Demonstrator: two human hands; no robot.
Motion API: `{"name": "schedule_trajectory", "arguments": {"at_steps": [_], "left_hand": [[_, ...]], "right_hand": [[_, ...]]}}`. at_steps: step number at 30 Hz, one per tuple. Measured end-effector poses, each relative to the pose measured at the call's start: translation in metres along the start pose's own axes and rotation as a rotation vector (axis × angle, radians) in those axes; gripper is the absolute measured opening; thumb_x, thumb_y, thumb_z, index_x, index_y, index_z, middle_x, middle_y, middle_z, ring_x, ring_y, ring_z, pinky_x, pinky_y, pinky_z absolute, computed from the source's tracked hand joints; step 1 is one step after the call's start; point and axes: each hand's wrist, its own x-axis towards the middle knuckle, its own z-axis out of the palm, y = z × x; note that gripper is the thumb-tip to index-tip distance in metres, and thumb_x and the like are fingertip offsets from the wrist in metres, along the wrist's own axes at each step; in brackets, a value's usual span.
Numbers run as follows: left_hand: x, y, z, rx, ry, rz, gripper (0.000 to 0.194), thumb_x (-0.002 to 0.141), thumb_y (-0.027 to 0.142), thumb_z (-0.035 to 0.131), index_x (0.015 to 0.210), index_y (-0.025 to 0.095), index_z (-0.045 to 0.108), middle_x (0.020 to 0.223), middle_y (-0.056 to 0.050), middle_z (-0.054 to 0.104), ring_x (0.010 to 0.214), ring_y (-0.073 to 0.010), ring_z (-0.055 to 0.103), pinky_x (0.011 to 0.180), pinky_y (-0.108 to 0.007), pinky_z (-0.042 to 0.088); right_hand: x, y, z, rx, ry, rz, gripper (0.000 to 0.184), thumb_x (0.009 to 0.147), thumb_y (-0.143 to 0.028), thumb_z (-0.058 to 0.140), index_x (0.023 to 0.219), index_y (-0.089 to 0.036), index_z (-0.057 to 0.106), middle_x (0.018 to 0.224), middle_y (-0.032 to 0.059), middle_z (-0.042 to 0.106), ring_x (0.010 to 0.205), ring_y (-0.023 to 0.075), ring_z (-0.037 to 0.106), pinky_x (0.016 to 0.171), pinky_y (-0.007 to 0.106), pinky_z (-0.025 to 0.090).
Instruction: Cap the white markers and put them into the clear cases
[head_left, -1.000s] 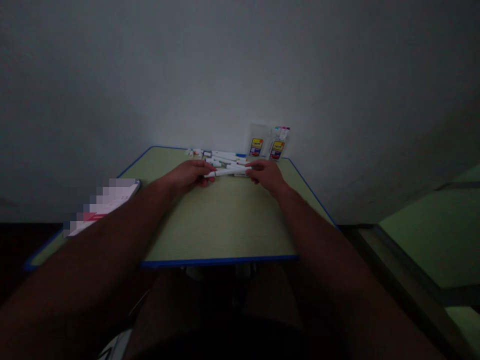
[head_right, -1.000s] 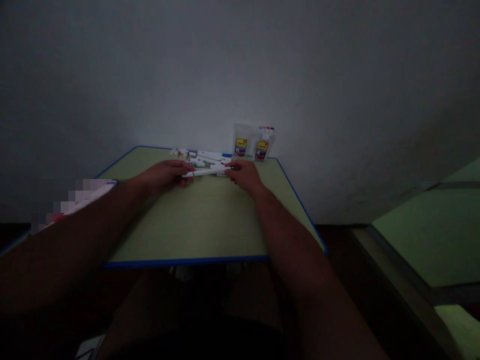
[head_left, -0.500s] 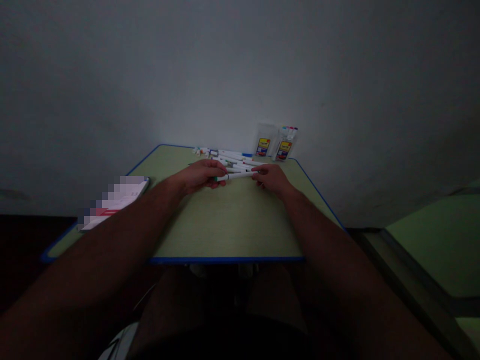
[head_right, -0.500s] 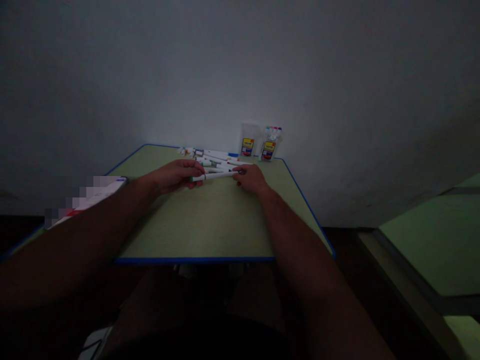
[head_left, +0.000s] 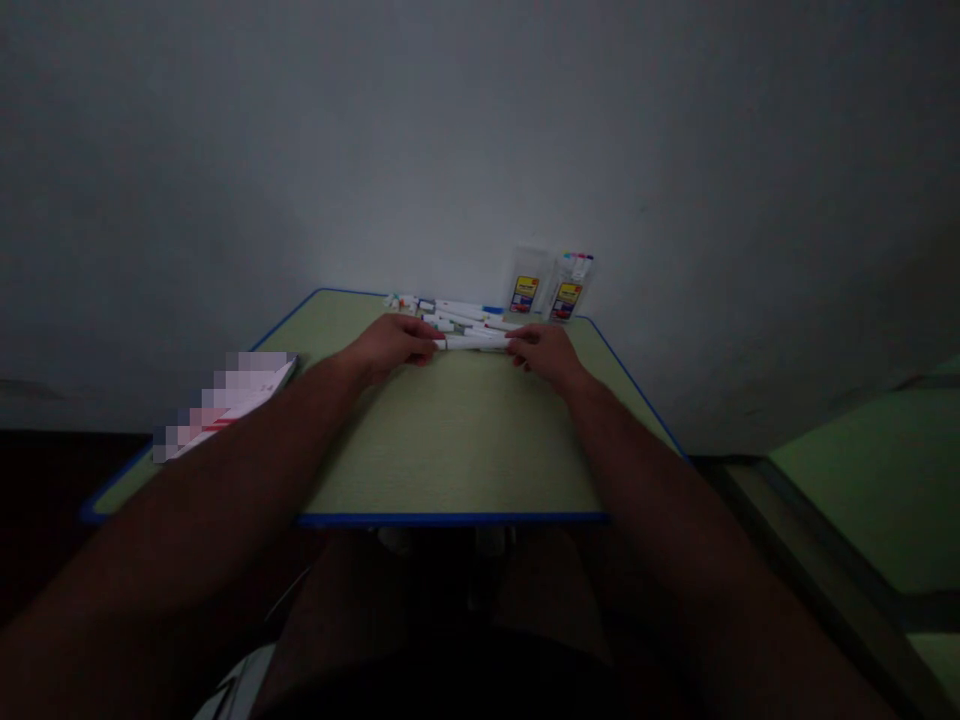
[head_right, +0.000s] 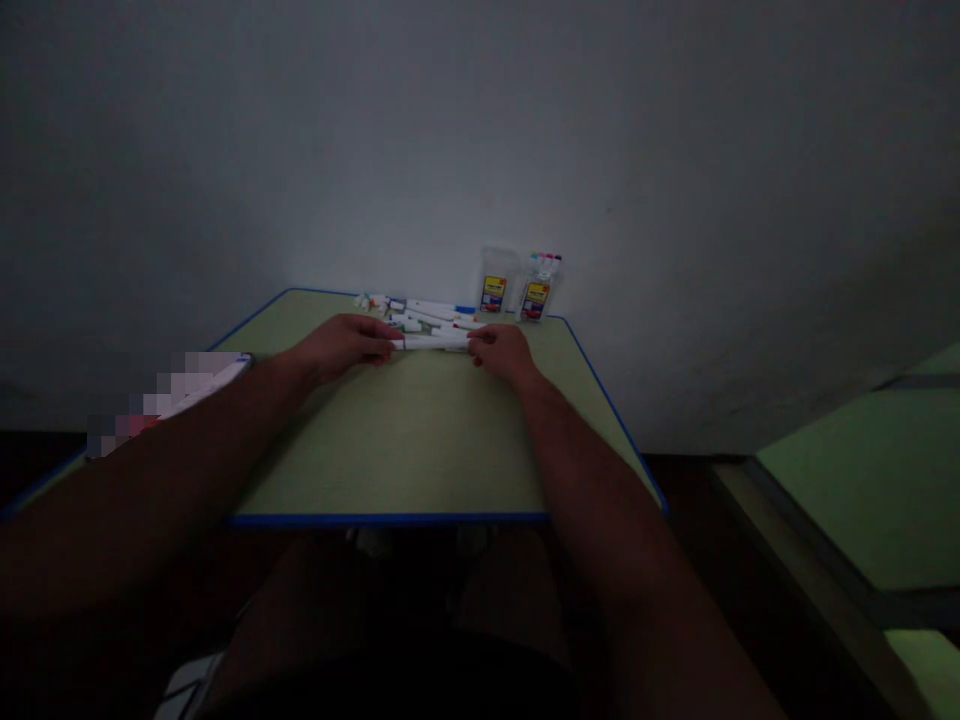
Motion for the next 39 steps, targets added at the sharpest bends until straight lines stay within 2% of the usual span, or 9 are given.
{"name": "schedule_trajectory", "arguments": {"at_steps": [5,10,16,24,30,39], "left_hand": [[0.002,-0.003,-0.005,0.034,0.078,0.092,0.015,0.063,0.005,0.080,0.073,0.013,0.072,0.065,-0.004,0.067,0.057,-0.0122,0.060,0.062,-0.029,0.052],[0.003,-0.003,-0.007,0.021,0.117,0.161,0.016,0.059,0.006,0.081,0.070,0.013,0.070,0.065,-0.003,0.067,0.059,-0.0115,0.060,0.064,-0.028,0.053],[-0.001,0.000,-0.002,0.069,0.149,0.211,0.015,0.057,0.008,0.081,0.066,0.013,0.070,0.062,-0.003,0.067,0.057,-0.0119,0.058,0.060,-0.027,0.050],[0.000,-0.001,0.004,0.060,0.142,0.200,0.013,0.059,0.008,0.078,0.062,0.014,0.066,0.061,-0.002,0.065,0.054,-0.0104,0.056,0.057,-0.025,0.048],[0.003,-0.003,0.005,0.028,0.150,0.187,0.015,0.056,0.007,0.078,0.057,0.014,0.064,0.058,-0.002,0.064,0.051,-0.0108,0.055,0.053,-0.026,0.047],[0.003,-0.003,0.005,0.064,0.145,0.178,0.012,0.060,0.005,0.075,0.059,0.014,0.067,0.053,-0.002,0.062,0.050,-0.0121,0.054,0.053,-0.027,0.046]], "right_hand": [[-0.004,-0.007,-0.002,0.221,-0.013,0.038,0.002,0.079,-0.012,0.070,0.081,-0.014,0.070,0.067,0.0046,0.072,0.056,0.0118,0.066,0.047,0.019,0.048],[-0.005,-0.007,-0.004,0.329,-0.059,0.026,0.006,0.077,-0.013,0.073,0.077,-0.015,0.067,0.064,0.0036,0.070,0.054,0.0118,0.065,0.047,0.020,0.049],[-0.005,-0.006,-0.005,0.358,-0.045,0.055,0.010,0.073,-0.016,0.077,0.075,-0.015,0.067,0.062,0.0020,0.069,0.052,0.0106,0.063,0.047,0.019,0.049],[-0.006,-0.009,-0.006,0.360,-0.025,0.063,0.007,0.074,-0.008,0.070,0.071,-0.013,0.067,0.060,0.0029,0.068,0.049,0.0110,0.061,0.046,0.022,0.048],[-0.007,-0.010,-0.005,0.362,-0.043,0.049,0.010,0.073,-0.009,0.073,0.069,-0.014,0.066,0.058,0.0014,0.067,0.047,0.0101,0.060,0.044,0.020,0.046],[-0.006,-0.007,-0.005,0.355,-0.036,0.051,0.008,0.074,-0.010,0.073,0.070,-0.014,0.067,0.059,0.0023,0.068,0.047,0.0094,0.059,0.045,0.020,0.046]]}}
